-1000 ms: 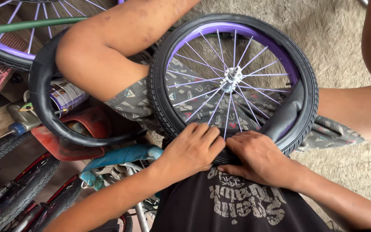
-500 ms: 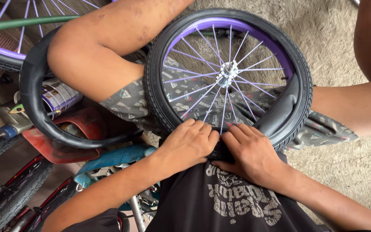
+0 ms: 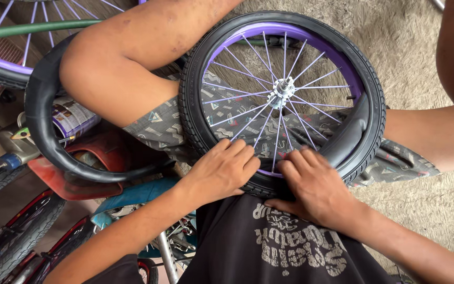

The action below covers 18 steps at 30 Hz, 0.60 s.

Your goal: The person installs a bicycle inner tube into a tire and then fits the tire onto a purple bicycle rim. They use both hands to push the tire bead over the rim edge until it is seated.

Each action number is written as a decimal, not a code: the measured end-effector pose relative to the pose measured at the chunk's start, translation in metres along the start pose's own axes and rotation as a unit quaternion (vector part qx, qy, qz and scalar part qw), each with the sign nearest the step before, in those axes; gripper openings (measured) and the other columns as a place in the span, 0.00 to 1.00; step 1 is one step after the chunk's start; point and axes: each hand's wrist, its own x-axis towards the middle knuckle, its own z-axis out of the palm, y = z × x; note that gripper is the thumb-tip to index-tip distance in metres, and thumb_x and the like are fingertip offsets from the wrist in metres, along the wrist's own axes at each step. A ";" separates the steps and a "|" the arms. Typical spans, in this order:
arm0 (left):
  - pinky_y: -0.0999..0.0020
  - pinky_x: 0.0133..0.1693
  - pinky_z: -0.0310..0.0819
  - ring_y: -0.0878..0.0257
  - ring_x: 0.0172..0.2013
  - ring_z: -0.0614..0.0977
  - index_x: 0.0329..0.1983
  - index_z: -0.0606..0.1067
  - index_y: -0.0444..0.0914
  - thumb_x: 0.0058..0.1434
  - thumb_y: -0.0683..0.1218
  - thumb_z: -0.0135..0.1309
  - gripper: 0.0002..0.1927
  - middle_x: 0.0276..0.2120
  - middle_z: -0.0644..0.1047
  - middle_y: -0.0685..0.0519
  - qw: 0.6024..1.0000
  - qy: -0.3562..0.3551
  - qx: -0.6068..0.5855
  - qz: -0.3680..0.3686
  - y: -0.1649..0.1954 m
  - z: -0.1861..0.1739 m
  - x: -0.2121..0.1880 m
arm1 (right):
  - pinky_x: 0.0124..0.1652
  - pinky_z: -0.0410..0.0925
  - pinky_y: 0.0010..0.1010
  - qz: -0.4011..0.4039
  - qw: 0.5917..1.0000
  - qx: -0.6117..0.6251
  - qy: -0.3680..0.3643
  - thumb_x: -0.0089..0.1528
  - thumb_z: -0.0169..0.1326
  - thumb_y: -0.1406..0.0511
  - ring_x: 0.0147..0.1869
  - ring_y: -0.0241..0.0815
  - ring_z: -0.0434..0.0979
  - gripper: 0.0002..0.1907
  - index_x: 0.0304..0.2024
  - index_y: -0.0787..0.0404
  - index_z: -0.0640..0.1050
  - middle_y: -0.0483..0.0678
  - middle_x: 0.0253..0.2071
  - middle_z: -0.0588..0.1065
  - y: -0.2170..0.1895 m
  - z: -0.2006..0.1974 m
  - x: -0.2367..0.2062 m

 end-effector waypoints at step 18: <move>0.60 0.50 0.70 0.57 0.42 0.76 0.39 0.72 0.42 0.49 0.47 0.61 0.15 0.35 0.71 0.53 0.993 0.061 0.075 0.069 -0.030 -0.020 0.007 | 0.33 0.72 0.39 0.007 0.998 0.007 -0.066 0.55 0.63 0.42 0.34 0.49 0.75 0.29 0.30 0.61 0.74 0.51 0.29 0.72 0.008 -0.012 -0.009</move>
